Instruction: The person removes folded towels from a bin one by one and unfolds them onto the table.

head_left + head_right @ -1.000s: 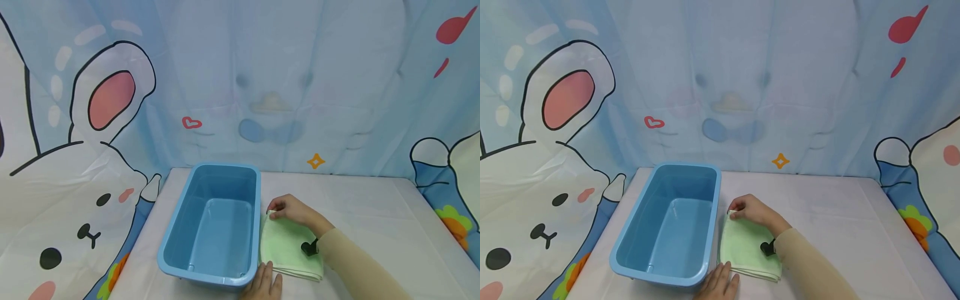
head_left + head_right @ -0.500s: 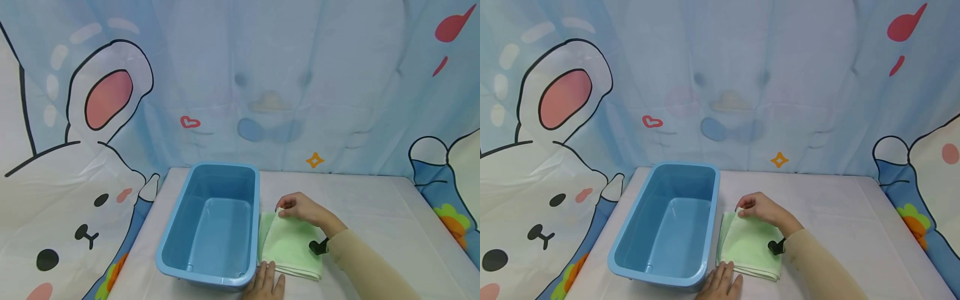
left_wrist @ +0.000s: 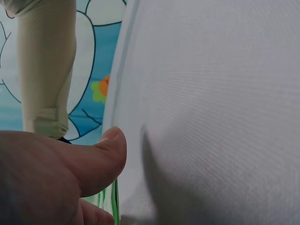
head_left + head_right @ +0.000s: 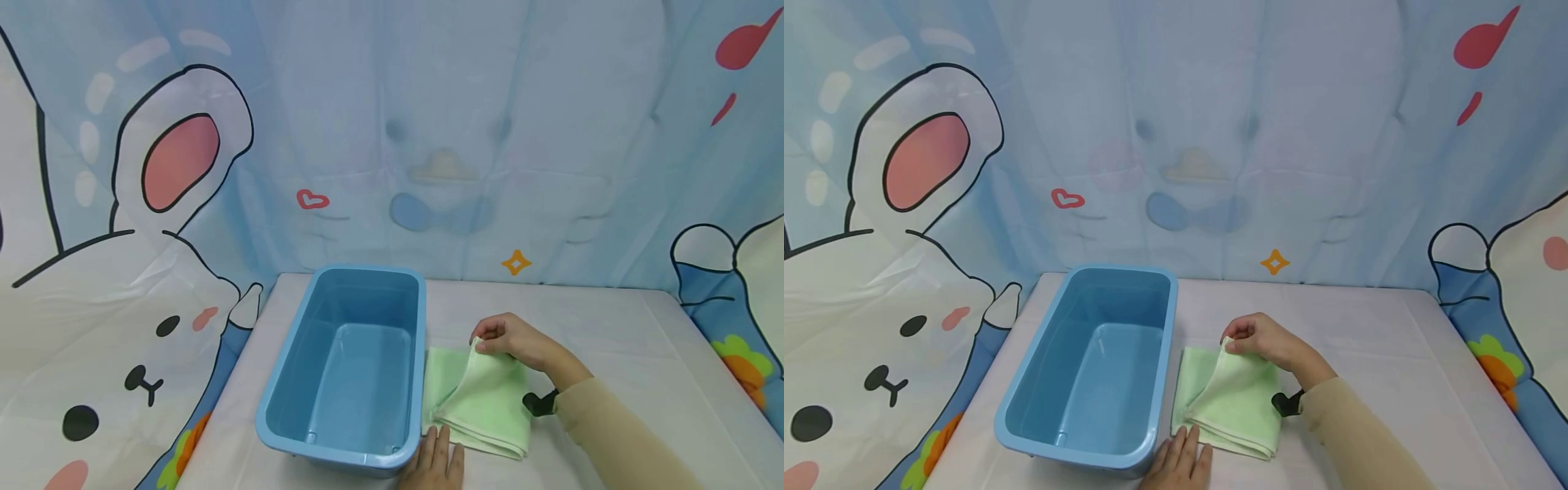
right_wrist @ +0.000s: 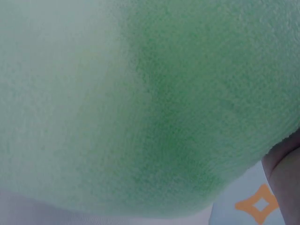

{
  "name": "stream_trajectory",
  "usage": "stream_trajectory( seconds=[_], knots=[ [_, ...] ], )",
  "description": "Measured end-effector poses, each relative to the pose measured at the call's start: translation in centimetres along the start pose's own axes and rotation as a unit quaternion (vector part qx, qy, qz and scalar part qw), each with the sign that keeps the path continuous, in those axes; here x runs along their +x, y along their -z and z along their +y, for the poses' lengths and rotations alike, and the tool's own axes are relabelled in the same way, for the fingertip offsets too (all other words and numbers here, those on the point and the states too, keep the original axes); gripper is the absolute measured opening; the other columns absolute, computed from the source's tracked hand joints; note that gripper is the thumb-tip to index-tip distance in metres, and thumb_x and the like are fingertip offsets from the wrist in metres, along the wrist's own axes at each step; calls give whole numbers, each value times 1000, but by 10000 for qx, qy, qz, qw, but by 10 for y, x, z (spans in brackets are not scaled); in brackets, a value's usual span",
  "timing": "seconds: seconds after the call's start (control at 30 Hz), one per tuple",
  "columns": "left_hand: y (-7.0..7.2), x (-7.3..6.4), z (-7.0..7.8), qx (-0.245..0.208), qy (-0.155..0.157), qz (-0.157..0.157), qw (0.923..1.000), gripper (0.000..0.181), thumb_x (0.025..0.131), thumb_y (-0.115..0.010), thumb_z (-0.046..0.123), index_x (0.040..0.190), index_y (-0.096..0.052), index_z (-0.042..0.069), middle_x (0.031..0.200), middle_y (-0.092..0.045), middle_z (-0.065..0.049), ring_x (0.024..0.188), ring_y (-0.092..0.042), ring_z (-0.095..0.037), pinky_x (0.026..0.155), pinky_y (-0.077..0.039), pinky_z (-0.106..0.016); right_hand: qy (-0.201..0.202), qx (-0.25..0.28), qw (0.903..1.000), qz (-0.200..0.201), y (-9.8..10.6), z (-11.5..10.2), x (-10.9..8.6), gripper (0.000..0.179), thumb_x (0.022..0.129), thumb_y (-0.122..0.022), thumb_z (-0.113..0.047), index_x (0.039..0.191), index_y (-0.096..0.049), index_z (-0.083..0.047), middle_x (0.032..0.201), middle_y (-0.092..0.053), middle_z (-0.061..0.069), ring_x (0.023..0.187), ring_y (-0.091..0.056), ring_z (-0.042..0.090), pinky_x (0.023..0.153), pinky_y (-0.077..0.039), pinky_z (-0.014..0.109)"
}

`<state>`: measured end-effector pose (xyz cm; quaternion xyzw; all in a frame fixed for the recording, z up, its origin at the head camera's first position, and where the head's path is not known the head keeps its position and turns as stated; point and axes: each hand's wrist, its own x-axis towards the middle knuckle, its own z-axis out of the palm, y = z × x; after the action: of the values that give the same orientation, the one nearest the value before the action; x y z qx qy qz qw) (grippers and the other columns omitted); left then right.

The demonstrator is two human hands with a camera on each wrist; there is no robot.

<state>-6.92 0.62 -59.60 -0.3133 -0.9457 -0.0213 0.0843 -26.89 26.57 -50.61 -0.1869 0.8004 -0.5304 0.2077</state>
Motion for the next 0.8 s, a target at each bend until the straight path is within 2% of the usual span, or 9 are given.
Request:
stream_trajectory(
  seconds=[0.1, 0.23, 0.27, 0.33, 0.43, 0.53, 0.6, 0.67, 0.8],
  knots=[
    [-10, 1, 1, 292, -12, 457, 9985, 69, 106, -22, 65, 138, -62, 18, 148, -59, -10, 135, -59, -24, 100, -54, -34, -44, 161, 9998, -68, 5, 2, -5, 22, 93, -76, -20, 103, -70, -1, 82, -71, -6, 68, -60, 6, 62, -53, 28],
    [-19, 3, 2, 711, -67, 1161, 9907, 56, 107, -36, 56, 135, -65, 17, 140, -66, -6, 128, -64, -20, 98, -55, -32, -101, 445, 9988, -199, 11, 4, -13, 27, 93, -75, -18, 106, -68, 5, 84, -72, -4, 71, -65, 8, 64, -56, 30],
    [-19, 4, 2, 722, -69, 1190, 9902, 55, 107, -38, 54, 135, -65, 16, 139, -66, -5, 128, -64, -19, 98, -55, -32, -119, 490, 9985, -219, 13, 5, -15, 28, 94, -74, -18, 107, -67, 6, 85, -73, -4, 72, -66, 9, 64, -56, 30],
    [-16, 5, 1, 599, -83, 1046, 9927, 56, 107, -39, 54, 137, -64, 13, 140, -66, -5, 128, -64, -19, 99, -55, -31, -151, 542, 9981, -247, 16, 7, -18, 29, 94, -73, -17, 108, -66, 8, 86, -73, -3, 73, -67, 10, 64, -57, 31],
    [-6, 6, -1, 225, -77, 412, 9989, 65, 106, -34, 59, 141, -59, 11, 146, -61, -5, 134, -60, -20, 102, -54, -32, -207, 582, 9978, -253, 21, 11, -24, 29, 96, -71, -15, 109, -65, 9, 87, -74, -3, 75, -68, 10, 65, -58, 31],
    [2, 8, -3, -101, -6, -175, 9998, 73, 104, -33, 64, 146, -55, 9, 151, -57, -6, 138, -57, -21, 106, -52, -34, -235, 573, 9978, -227, 25, 15, -30, 28, 96, -70, -14, 110, -65, 9, 88, -74, -4, 76, -68, 9, 66, -58, 30],
    [5, 9, -3, -164, 21, -346, 9993, 74, 104, -34, 65, 147, -54, 9, 152, -56, -6, 140, -56, -21, 107, -51, -35, -240, 493, 9983, -190, 29, 18, -34, 27, 96, -71, -15, 109, -65, 8, 86, -74, -5, 71, -64, 7, 60, -53, 27],
    [5, 10, -2, -121, 35, -362, 9993, 69, 104, -38, 61, 147, -55, 9, 151, -57, -6, 139, -56, -21, 107, -51, -36, -243, 442, 9986, -158, 32, 20, -37, 24, 96, -71, -15, 108, -67, 5, 85, -73, -6, 67, -61, 5, 56, -48, 25],
    [6, 13, 0, -94, 56, -496, 9987, 63, 104, -44, 54, 147, -55, 9, 151, -57, -5, 140, -56, -21, 108, -50, -36, -252, 564, 9978, -233, 38, 24, -44, 14, 97, -68, -13, 105, -69, -1, 85, -73, -8, 67, -59, 3, 56, -47, 21]
  ],
)
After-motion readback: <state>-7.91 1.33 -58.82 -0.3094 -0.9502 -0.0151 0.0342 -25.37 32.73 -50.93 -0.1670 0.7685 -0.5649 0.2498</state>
